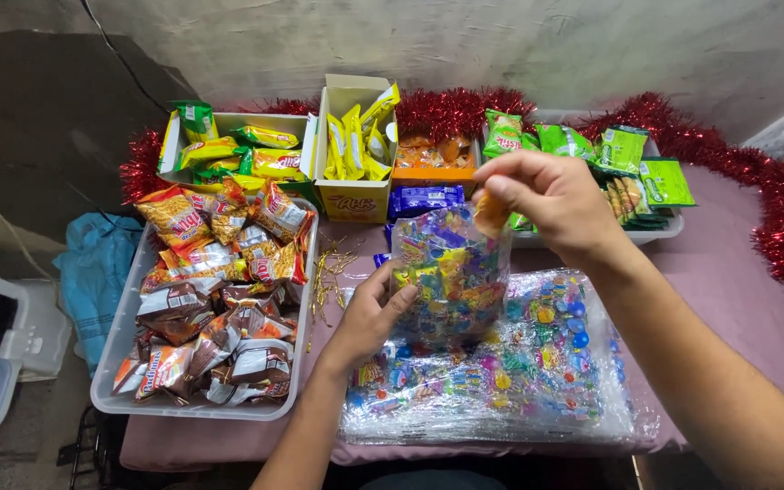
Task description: Packing various small snack packets into a clear plastic bag to create a variety pack.
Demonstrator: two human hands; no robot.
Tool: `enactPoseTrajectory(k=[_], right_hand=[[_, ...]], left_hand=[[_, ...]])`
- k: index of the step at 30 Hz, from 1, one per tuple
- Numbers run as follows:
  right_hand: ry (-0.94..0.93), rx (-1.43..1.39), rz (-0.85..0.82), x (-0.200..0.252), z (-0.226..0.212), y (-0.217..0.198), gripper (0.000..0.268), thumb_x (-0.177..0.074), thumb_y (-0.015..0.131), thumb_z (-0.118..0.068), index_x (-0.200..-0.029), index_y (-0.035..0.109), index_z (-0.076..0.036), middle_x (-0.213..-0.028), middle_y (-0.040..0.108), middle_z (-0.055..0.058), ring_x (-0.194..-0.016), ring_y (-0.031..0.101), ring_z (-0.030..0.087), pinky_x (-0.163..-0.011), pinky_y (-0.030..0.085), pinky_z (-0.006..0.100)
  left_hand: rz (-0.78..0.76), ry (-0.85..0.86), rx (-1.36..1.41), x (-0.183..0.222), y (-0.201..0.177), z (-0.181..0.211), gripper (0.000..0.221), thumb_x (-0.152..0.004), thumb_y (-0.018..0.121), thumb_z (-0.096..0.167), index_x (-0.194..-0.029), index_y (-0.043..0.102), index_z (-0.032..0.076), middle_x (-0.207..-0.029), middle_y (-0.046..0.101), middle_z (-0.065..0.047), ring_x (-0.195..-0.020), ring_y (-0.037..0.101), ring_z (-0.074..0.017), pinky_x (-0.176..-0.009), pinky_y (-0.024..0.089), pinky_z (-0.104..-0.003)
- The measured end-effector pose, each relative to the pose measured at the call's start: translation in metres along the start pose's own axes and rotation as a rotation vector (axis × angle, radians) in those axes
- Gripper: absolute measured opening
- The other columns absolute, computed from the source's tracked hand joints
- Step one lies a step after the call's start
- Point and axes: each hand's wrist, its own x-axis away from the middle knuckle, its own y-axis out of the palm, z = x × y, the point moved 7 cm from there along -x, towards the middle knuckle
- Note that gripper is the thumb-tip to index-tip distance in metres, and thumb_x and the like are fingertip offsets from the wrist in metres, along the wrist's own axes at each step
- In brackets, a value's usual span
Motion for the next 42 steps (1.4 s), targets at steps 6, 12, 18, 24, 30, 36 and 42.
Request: enactPoseTrajectory(k=[6,12,18,24,30,36,42], right_hand=[[0.045,0.493,-0.195,-0.009,-0.032,0.026,0.014,-0.092,0.075,-0.01,-0.104,0.083,-0.012,-0.07,0.074,0.012,-0.055,0.054,0.015,-0.056,0.049,0.028],[-0.194,0.538,-0.255,-0.035,-0.057,0.014,0.017,-0.091,0.074,0.002,-0.104,0.08,-0.008,-0.09,0.074,0.015,-0.081,0.069,0.022,-0.074,0.06,0.036],[0.233,0.881,-0.673,-0.011,-0.032,0.07,0.016,-0.086,0.077,-0.014,-0.098,0.087,-0.016,-0.088,0.082,0.011,-0.082,0.08,0.028,-0.082,0.064,0.041],[0.142,1.085,-0.798,-0.023,0.0,0.08,0.011,-0.077,0.084,-0.024,-0.087,0.087,-0.026,-0.079,0.082,0.002,-0.077,0.078,0.027,-0.077,0.06,0.038],[0.097,1.025,-0.699,-0.03,-0.022,0.09,0.01,-0.079,0.085,-0.025,-0.088,0.087,-0.021,-0.08,0.081,0.008,-0.077,0.078,0.03,-0.076,0.061,0.039],[0.136,1.061,-0.834,-0.021,-0.004,0.091,0.011,-0.077,0.082,-0.021,-0.086,0.088,-0.022,-0.08,0.082,0.006,-0.078,0.077,0.032,-0.079,0.061,0.042],[0.092,1.106,-0.877,-0.022,0.051,0.089,0.007,-0.073,0.079,-0.02,-0.07,0.083,-0.024,-0.068,0.077,0.001,-0.068,0.074,0.028,-0.072,0.061,0.04]], left_hand=[[-0.013,0.012,-0.024,-0.002,0.005,0.016,0.038,-0.098,0.065,0.035,-0.124,0.067,0.008,-0.102,0.07,-0.011,-0.101,0.061,-0.0188,-0.094,0.053,-0.04],[-0.011,0.036,0.022,0.002,-0.009,0.002,0.039,-0.096,0.069,0.035,-0.125,0.066,0.008,-0.106,0.071,-0.011,-0.105,0.06,-0.0165,-0.098,0.051,-0.039],[-0.021,0.068,0.061,0.003,0.001,0.026,0.047,-0.098,0.067,0.036,-0.134,0.061,0.006,-0.116,0.071,-0.012,-0.112,0.061,-0.0183,-0.103,0.049,-0.041],[-0.011,0.045,0.057,0.0,-0.001,0.015,0.05,-0.098,0.065,0.037,-0.137,0.059,0.007,-0.118,0.07,-0.015,-0.114,0.062,-0.0218,-0.105,0.048,-0.043],[-0.005,0.039,0.044,0.001,-0.003,0.001,0.052,-0.098,0.065,0.039,-0.139,0.059,0.007,-0.121,0.07,-0.016,-0.116,0.063,-0.0243,-0.106,0.048,-0.044],[-0.012,0.041,0.049,0.001,0.005,0.007,0.053,-0.099,0.065,0.038,-0.141,0.058,0.008,-0.122,0.069,-0.017,-0.117,0.062,-0.0252,-0.106,0.047,-0.045],[-0.015,0.021,0.051,0.0,0.011,0.012,0.052,-0.099,0.064,0.039,-0.141,0.058,0.01,-0.122,0.069,-0.015,-0.116,0.062,-0.023,-0.105,0.048,-0.043]])
